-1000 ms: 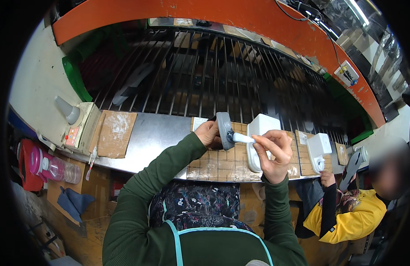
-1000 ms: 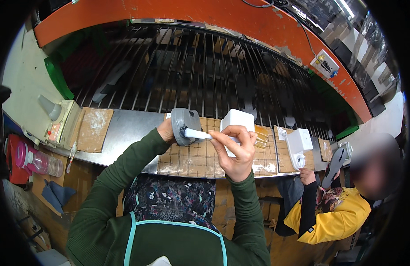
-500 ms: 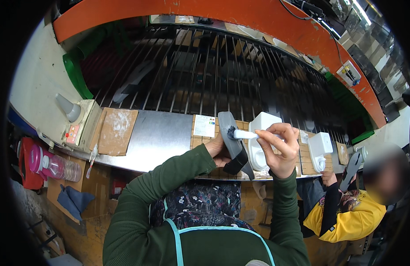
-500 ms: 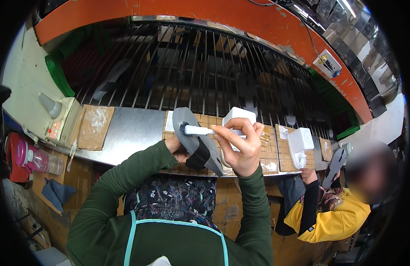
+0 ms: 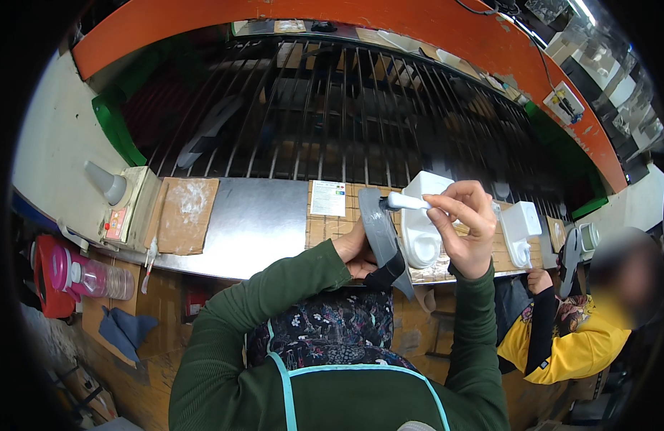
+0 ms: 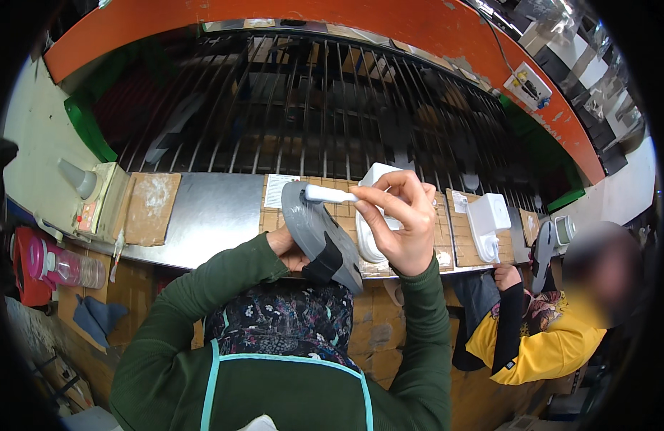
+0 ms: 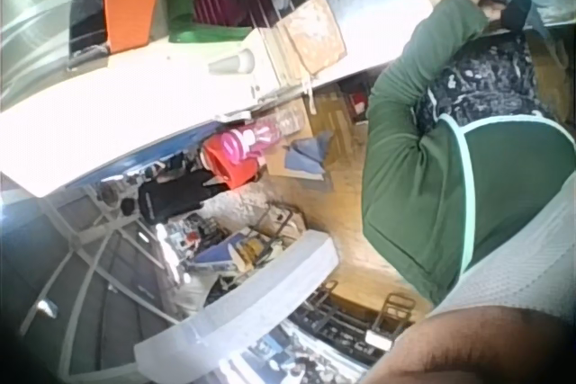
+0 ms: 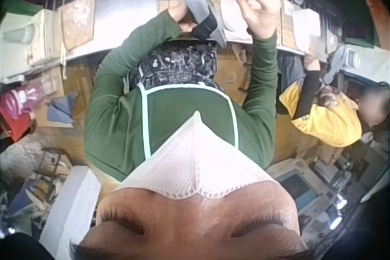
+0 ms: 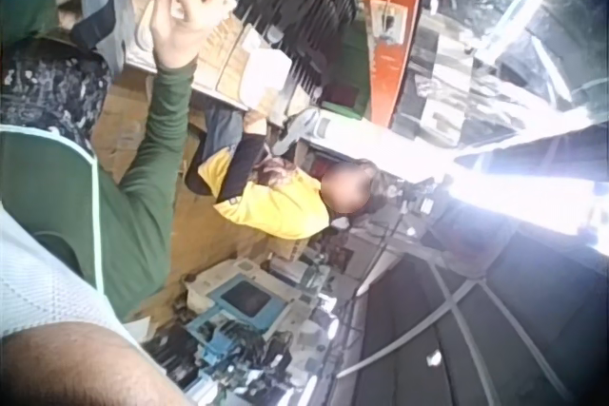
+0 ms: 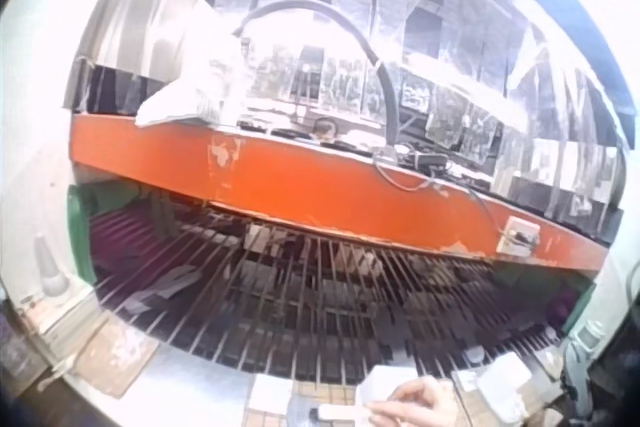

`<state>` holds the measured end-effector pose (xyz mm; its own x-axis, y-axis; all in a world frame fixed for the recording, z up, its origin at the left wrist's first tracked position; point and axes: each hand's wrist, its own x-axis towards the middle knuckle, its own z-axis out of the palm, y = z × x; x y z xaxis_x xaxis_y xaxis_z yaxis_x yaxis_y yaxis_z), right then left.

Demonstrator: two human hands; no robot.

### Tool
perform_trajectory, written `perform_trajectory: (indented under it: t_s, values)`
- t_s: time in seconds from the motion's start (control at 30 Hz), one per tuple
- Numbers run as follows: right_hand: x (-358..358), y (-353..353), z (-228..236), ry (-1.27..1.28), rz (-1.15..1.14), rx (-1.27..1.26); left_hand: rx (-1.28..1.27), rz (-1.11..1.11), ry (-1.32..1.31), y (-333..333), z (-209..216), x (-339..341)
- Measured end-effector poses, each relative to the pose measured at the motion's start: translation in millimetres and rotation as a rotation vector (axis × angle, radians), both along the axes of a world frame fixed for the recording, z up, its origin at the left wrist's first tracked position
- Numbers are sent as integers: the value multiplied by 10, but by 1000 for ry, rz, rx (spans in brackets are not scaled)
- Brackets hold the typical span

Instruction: The person repeatedly applies a white adhesive from a small tube to the sole of a grey slipper, then places the slipper on a drying rack. The process is repeated for multiple slippers in a workshop setting.

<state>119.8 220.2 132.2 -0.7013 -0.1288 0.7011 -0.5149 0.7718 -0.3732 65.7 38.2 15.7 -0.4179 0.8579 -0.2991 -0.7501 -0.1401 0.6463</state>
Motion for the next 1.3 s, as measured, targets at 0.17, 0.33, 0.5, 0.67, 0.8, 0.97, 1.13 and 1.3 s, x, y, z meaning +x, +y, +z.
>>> perform_trajectory:
  t_s: [0.17, 0.33, 0.5, 0.67, 0.8, 0.97, 1.13, 1.3]
  values:
    - [49, 31, 119, 2, -8, 101, -63, 4, 92, -3, 72, 12]
    - [91, 39, 178, -4, 14, 135, -120, -30, 112, -12, 87, -26]
    - [128, 54, 199, 31, 5, 200, -116, -43, 88, 5, 64, -23]
    - [143, 69, 189, 37, 14, 221, 49, -27, -47, -31, 47, -6]
    - [143, 72, 144, 45, 12, 228, 27, -16, -122, -18, 46, 38]
    - [137, 72, 47, 82, 2, 235, 18, -49, -91, 12, 53, 81]
    - [126, 92, -49, 103, -5, 251, 50, -23, -166, -8, 50, 120]
    - [119, 99, -145, 105, -8, 251, 76, -15, -242, 38, 42, 161]
